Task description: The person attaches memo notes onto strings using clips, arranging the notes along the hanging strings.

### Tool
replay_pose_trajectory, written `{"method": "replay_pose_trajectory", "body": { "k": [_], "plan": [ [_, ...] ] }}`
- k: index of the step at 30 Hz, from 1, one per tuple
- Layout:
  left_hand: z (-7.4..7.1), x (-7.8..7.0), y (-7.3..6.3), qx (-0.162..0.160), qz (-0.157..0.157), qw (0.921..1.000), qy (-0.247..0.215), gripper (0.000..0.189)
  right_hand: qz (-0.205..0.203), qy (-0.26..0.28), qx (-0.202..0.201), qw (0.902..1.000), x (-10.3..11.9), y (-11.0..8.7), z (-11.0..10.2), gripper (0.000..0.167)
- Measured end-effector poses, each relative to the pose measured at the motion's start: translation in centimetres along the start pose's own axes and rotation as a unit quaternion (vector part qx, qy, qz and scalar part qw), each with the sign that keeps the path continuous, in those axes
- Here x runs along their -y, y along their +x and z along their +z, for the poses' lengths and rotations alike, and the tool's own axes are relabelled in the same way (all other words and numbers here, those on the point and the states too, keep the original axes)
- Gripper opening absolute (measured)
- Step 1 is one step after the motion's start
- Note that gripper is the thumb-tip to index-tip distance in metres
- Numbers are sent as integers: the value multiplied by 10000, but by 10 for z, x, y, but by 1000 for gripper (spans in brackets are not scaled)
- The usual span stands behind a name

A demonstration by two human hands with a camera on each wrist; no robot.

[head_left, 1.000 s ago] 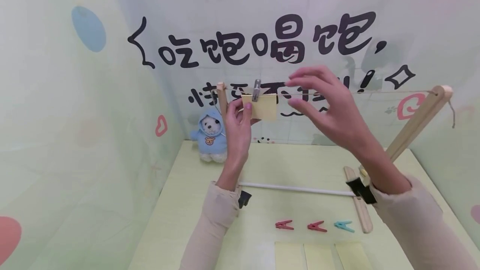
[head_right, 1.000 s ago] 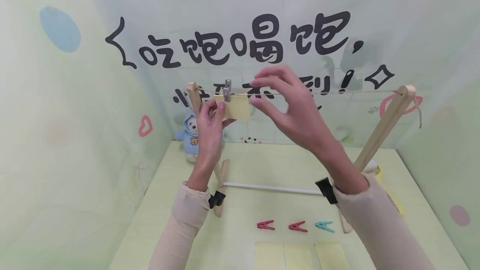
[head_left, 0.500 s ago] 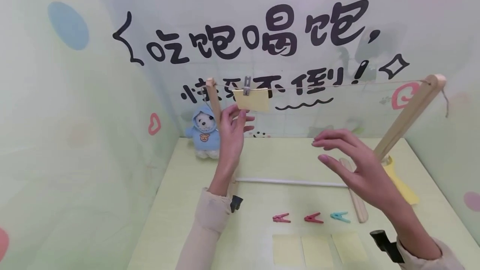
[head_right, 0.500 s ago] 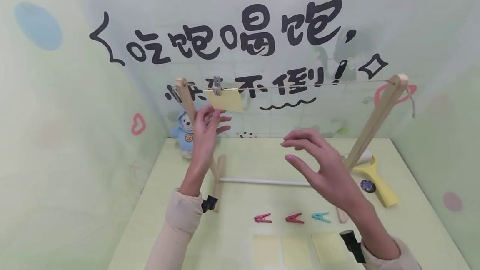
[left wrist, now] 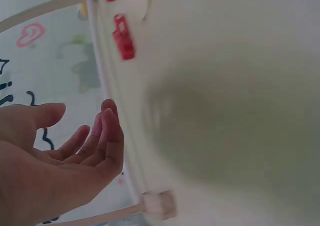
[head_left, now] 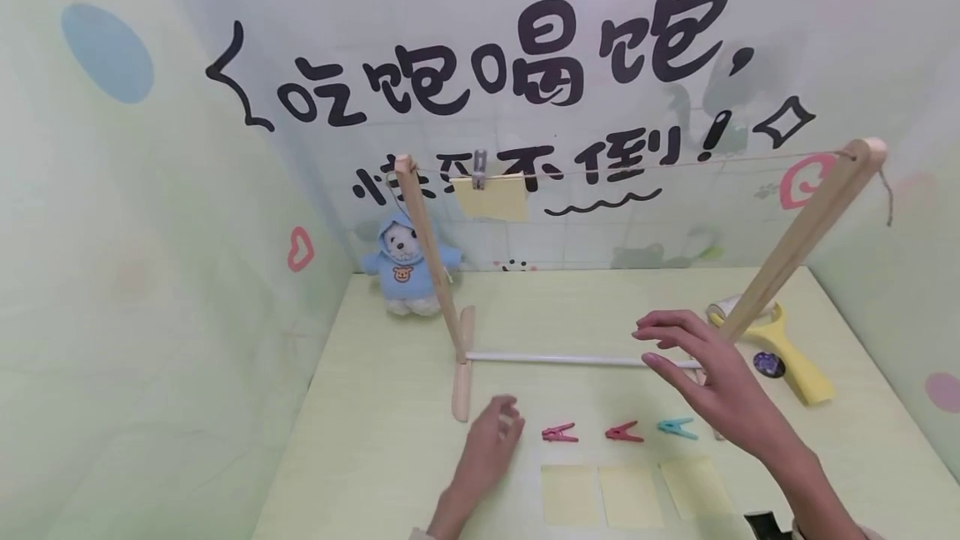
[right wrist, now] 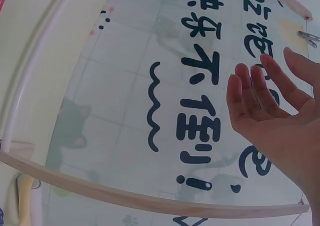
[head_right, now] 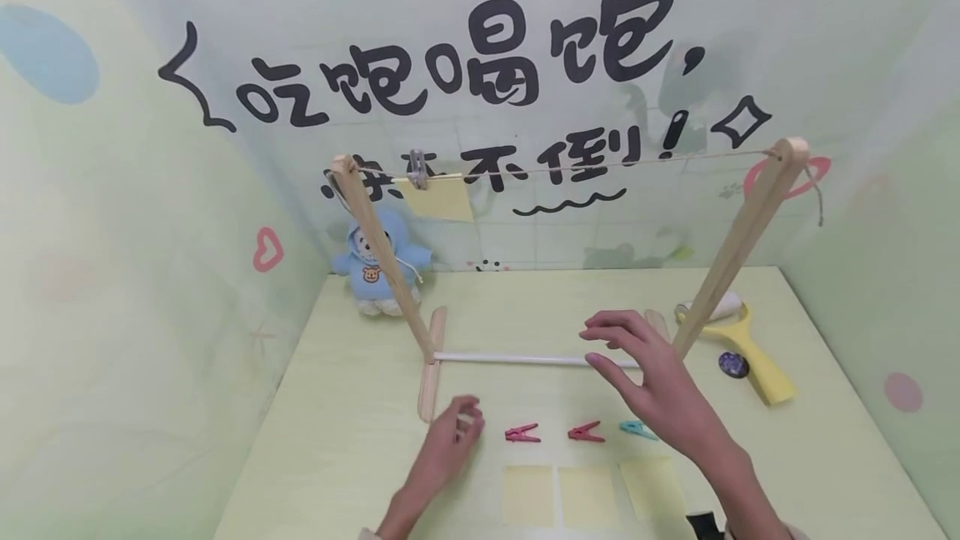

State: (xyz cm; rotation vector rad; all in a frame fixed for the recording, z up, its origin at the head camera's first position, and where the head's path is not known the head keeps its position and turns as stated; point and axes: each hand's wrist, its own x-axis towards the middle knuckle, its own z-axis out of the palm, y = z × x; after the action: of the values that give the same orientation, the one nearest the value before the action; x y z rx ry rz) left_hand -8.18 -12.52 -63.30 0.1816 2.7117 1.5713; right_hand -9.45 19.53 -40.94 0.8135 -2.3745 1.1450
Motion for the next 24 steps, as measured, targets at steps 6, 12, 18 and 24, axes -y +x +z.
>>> {"method": "replay_pose_trajectory", "body": {
  "k": [6, 12, 18, 24],
  "plan": [
    [-1, -35, -45, 295, -877, 9951, -354, 37, -199, -12, -70, 9998, -12, -10, 17, 47],
    [15, -24, -65, 175, -122, 9998, -52, 42, -655, -940, 203, 9932, -40, -29, 64, 32],
    [28, -8, -66, -257, 1041, 9881, 1102, 52, -516, -1505, 1170, 9803, -58, -68, 130, 40],
    [34, -6, -62, -369, 1345, 9763, 1657, 47, -410, -1725, 1339, 9750, -62, -93, 159, 45]
  ]
}}
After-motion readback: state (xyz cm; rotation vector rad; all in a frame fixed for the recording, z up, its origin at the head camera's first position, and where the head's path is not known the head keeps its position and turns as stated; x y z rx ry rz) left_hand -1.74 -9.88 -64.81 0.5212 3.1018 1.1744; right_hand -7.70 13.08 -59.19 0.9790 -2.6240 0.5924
